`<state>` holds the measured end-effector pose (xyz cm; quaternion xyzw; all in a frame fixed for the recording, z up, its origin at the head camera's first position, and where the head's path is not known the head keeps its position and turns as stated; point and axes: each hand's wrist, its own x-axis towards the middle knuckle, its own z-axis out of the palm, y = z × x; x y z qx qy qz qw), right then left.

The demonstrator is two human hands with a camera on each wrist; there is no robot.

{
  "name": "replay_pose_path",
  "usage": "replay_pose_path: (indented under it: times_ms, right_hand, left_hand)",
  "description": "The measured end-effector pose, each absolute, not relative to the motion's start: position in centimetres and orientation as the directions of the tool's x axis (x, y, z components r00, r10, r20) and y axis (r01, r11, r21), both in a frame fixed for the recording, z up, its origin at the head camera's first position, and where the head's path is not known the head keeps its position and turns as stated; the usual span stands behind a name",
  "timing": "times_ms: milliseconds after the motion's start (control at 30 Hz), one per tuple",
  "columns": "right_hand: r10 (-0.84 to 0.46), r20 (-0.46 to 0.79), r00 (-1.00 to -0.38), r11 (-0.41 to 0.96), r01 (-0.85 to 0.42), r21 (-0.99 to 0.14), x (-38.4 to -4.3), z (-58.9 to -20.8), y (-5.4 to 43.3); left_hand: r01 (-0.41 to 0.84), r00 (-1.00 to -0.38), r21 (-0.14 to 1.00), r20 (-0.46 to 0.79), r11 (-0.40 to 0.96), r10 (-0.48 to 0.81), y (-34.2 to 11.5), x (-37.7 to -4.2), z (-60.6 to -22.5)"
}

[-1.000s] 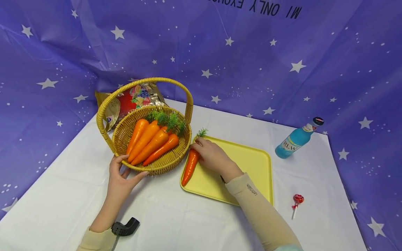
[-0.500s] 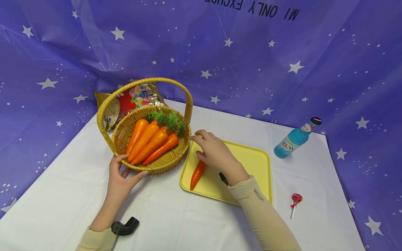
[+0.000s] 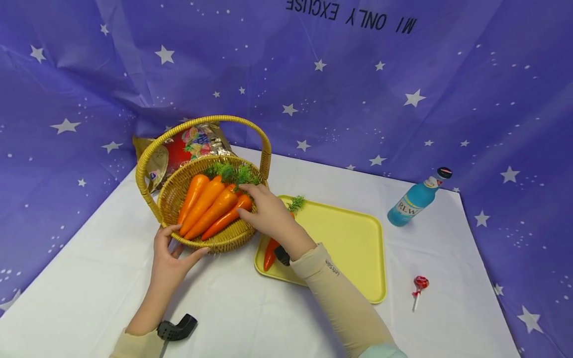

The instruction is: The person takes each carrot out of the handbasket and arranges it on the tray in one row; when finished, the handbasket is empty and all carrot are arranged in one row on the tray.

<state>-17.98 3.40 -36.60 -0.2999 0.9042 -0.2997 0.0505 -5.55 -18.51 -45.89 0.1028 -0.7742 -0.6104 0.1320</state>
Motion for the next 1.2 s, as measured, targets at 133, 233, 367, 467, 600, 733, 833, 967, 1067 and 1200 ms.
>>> replay_pose_path:
  times_ms: [133, 233, 367, 467, 600, 733, 833, 967, 1067, 1200]
  right_hand:
    - [-0.556, 0.020, -0.831, 0.685, -0.472, -0.556, -18.6, -37.1, 1.7]
    - [-0.534, -0.041, -0.844, 0.740, -0.444, -0.506, -18.9, -37.4, 0.5]
    - [-0.478, -0.122, -0.870, 0.803, -0.376, -0.462, -19.1, -37.9, -0.9]
    - [-0.448, -0.139, -0.883, 0.817, -0.341, -0.465, -19.2, -38.2, -1.9]
    - [-0.456, -0.126, -0.881, 0.799, -0.343, -0.493, -19.3, -38.6, -3.2]
    - [-0.460, -0.121, -0.880, 0.786, -0.340, -0.516, -19.3, -38.9, -4.1]
    - [-0.444, -0.112, -0.889, 0.788, -0.327, -0.522, -19.4, -39.1, -4.3]
    - [-0.417, -0.095, -0.904, 0.782, -0.304, -0.544, -19.4, -39.2, -4.0]
    - [-0.399, -0.079, -0.914, 0.772, -0.288, -0.567, -19.5, -39.2, -3.7]
    - [-0.379, -0.033, -0.925, 0.747, -0.285, -0.601, -19.7, -39.3, -3.3]
  left_hand:
    - [0.002, -0.947, 0.973, 0.076, 0.232, -0.312, -18.4, -5.6, -45.6]
    - [-0.006, -0.949, 0.972, 0.069, 0.234, -0.309, -18.4, -5.6, -45.6]
    - [-0.024, -0.949, 0.972, 0.052, 0.235, -0.312, -18.3, -5.6, -45.8]
    - [-0.035, -0.943, 0.972, 0.045, 0.231, -0.330, -18.3, -5.4, -45.9]
    - [-0.051, -0.931, 0.976, 0.030, 0.211, -0.363, -18.7, -5.0, -46.0]
    - [-0.069, -0.927, 0.979, 0.008, 0.191, -0.375, -19.1, -4.9, -46.1]
    - [-0.065, -0.928, 0.981, 0.009, 0.185, -0.373, -19.0, -5.0, -46.1]
    - [-0.059, -0.929, 0.982, 0.013, 0.182, -0.370, -18.6, -5.2, -45.9]
    - [-0.060, -0.930, 0.981, 0.013, 0.185, -0.368, -18.5, -5.5, -46.0]
    - [-0.056, -0.932, 0.980, 0.017, 0.190, -0.362, -18.3, -5.9, -46.0]
